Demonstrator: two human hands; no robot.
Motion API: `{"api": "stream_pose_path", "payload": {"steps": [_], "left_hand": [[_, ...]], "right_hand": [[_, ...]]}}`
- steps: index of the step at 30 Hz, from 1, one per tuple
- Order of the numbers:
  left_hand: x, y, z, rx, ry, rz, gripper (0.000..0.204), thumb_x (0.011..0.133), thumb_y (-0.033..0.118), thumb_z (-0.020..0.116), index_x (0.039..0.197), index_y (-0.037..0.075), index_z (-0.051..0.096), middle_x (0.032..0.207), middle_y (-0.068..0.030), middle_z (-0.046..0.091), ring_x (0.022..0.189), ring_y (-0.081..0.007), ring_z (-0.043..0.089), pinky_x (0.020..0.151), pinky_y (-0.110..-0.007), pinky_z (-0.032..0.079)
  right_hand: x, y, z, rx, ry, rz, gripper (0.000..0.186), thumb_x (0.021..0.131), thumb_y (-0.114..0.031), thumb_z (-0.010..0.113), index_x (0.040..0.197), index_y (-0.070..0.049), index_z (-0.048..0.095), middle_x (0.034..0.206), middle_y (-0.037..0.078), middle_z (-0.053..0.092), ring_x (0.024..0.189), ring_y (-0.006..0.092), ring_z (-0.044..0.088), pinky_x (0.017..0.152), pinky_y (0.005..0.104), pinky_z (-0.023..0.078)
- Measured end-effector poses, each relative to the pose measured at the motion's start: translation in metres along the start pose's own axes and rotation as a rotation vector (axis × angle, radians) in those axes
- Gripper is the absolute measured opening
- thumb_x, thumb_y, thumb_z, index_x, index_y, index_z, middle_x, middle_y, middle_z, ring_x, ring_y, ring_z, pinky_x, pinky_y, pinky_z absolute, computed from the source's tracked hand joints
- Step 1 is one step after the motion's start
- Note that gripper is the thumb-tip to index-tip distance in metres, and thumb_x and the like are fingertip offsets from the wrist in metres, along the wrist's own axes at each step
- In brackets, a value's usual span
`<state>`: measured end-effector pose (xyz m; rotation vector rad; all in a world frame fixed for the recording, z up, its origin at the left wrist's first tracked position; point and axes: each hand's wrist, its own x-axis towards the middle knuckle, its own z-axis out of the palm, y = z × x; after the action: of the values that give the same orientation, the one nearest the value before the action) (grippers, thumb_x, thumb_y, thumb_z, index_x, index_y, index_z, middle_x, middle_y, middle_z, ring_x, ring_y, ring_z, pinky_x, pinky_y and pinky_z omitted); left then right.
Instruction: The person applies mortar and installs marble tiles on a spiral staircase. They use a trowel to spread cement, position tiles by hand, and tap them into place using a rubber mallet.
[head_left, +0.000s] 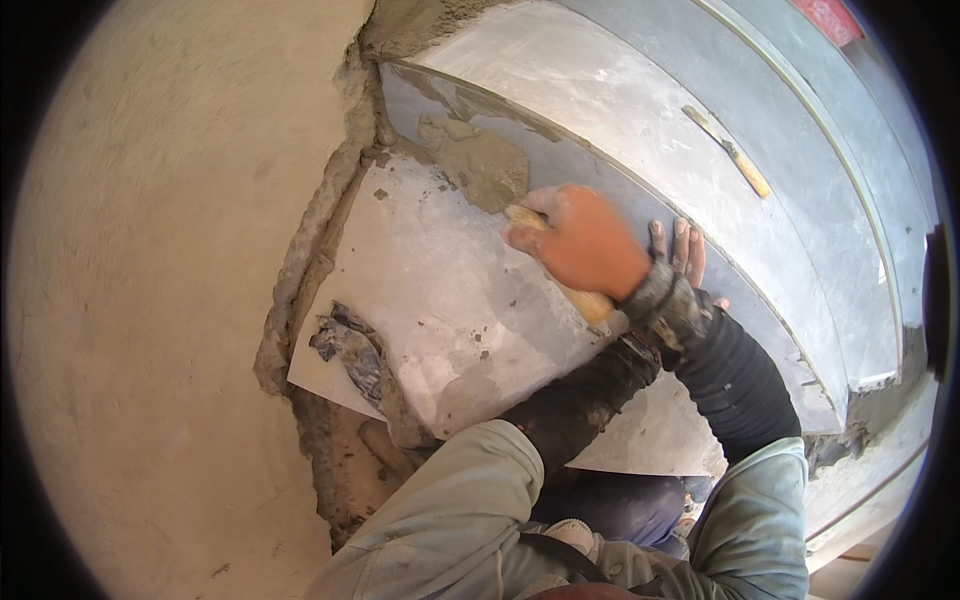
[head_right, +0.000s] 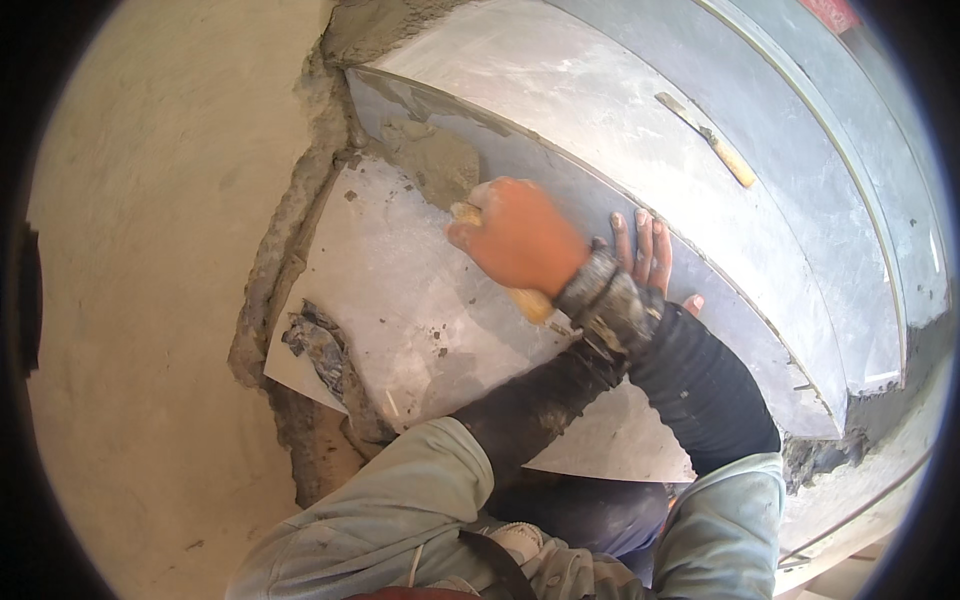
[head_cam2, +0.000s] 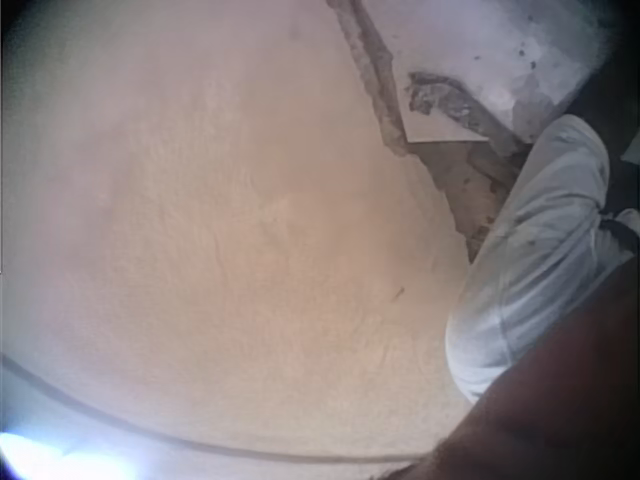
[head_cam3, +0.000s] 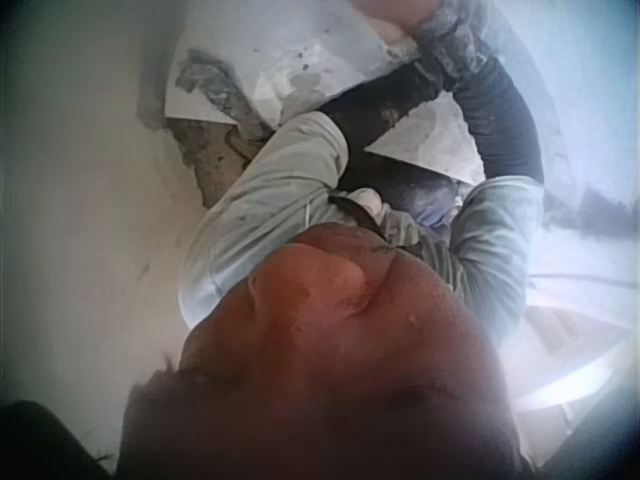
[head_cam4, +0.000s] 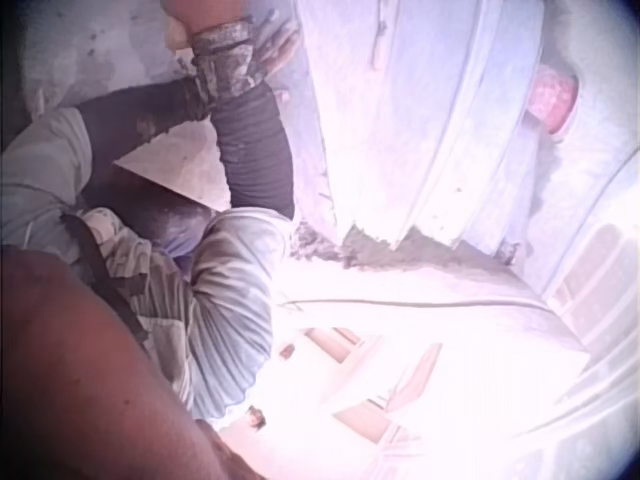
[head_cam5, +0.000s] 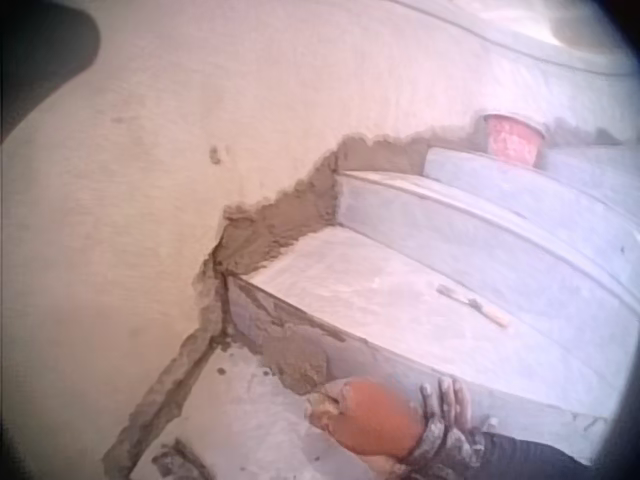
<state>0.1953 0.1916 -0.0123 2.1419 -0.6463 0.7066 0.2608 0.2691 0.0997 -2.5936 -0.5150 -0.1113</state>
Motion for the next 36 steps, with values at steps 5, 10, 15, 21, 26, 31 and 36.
{"api": "stream_pose_path", "payload": {"steps": [5, 10, 15, 21, 26, 31, 36], "left_hand": [[0.000, -0.003, 0.001, -0.097, 0.055, 0.006, 0.098, 0.087, 0.063, 0.051, 0.153, -0.004, 0.024, 0.160, -0.0275, 0.019, 0.148, -0.0484, 0.016, 0.115, -0.068, 0.016], [0.001, -0.010, 0.020, -0.140, 0.160, 0.035, 0.092, 0.089, 0.061, 0.048, 0.151, -0.003, 0.029, 0.159, -0.0274, 0.022, 0.146, -0.0518, 0.018, 0.116, -0.068, 0.015], [0.002, -0.015, 0.026, -0.072, 0.066, 0.064, 0.100, 0.088, 0.060, 0.053, 0.153, -0.007, 0.018, 0.159, -0.0304, 0.017, 0.146, -0.0553, 0.011, 0.115, -0.068, 0.015], [0.001, -0.004, -0.012, -0.020, 0.002, 0.049, 0.101, 0.087, 0.059, 0.055, 0.154, -0.006, 0.016, 0.160, -0.0291, 0.016, 0.147, -0.0524, 0.011, 0.115, -0.067, 0.015], [0.003, -0.006, -0.013, -0.149, -0.072, -0.006, 0.098, 0.087, 0.055, 0.056, 0.155, -0.004, 0.016, 0.160, -0.0285, 0.016, 0.149, -0.0503, 0.008, 0.116, -0.067, 0.011], [0.000, -0.009, -0.010, -0.199, -0.028, -0.037, 0.098, 0.084, 0.051, 0.059, 0.154, -0.004, 0.019, 0.160, -0.0285, 0.016, 0.149, -0.0498, 0.006, 0.117, -0.066, 0.006], [-0.001, 0.005, 0.008, -0.210, 0.042, -0.048, 0.101, 0.080, 0.048, 0.063, 0.155, -0.004, 0.018, 0.162, -0.0276, 0.013, 0.149, -0.0506, 0.005, 0.117, -0.067, 0.006]], "right_hand": [[0.022, -0.016, 0.021, 0.131, 0.068, 0.140, 0.037, 0.085, -0.030, 0.067, 0.079, 0.007, 0.066, 0.075, 0.027, 0.064, 0.077, 0.0445, 0.065, 0.074, 0.0486, 0.053], [0.049, -0.022, 0.012, 0.456, -0.356, 0.226, 0.036, 0.094, -0.032, 0.064, 0.092, 0.004, 0.069, 0.073, 0.019, 0.067, 0.061, 0.0283, 0.066, 0.057, 0.0395, 0.054], [0.095, -0.018, 0.025, 0.644, -0.527, 0.251, 0.036, 0.099, -0.029, 0.060, 0.095, 0.005, 0.068, 0.075, 0.012, 0.067, 0.057, 0.0182, 0.066, 0.047, 0.0332, 0.055], [0.102, -0.018, 0.043, 0.697, -0.367, 0.216, 0.032, 0.099, -0.025, 0.061, 0.103, 0.005, 0.069, 0.078, 0.013, 0.067, 0.054, 0.0195, 0.064, 0.047, 0.0338, 0.055], [0.089, -0.016, 0.045, 0.653, -0.178, 0.048, 0.028, 0.097, -0.022, 0.063, 0.105, 0.004, 0.069, 0.078, 0.011, 0.066, 0.055, 0.0176, 0.066, 0.048, 0.0319, 0.055], [0.056, -0.023, 0.038, 0.624, -0.073, -0.004, 0.022, 0.092, -0.021, 0.067, 0.098, 0.000, 0.071, 0.072, 0.008, 0.068, 0.057, 0.0181, 0.067, 0.053, 0.0316, 0.054], [-0.057, -0.014, -0.012, 0.702, -0.023, 0.089, 0.025, 0.092, -0.024, 0.068, 0.092, 0.001, 0.070, 0.064, 0.008, 0.064, 0.059, 0.0153, 0.064, 0.055, 0.0290, 0.051]]}}
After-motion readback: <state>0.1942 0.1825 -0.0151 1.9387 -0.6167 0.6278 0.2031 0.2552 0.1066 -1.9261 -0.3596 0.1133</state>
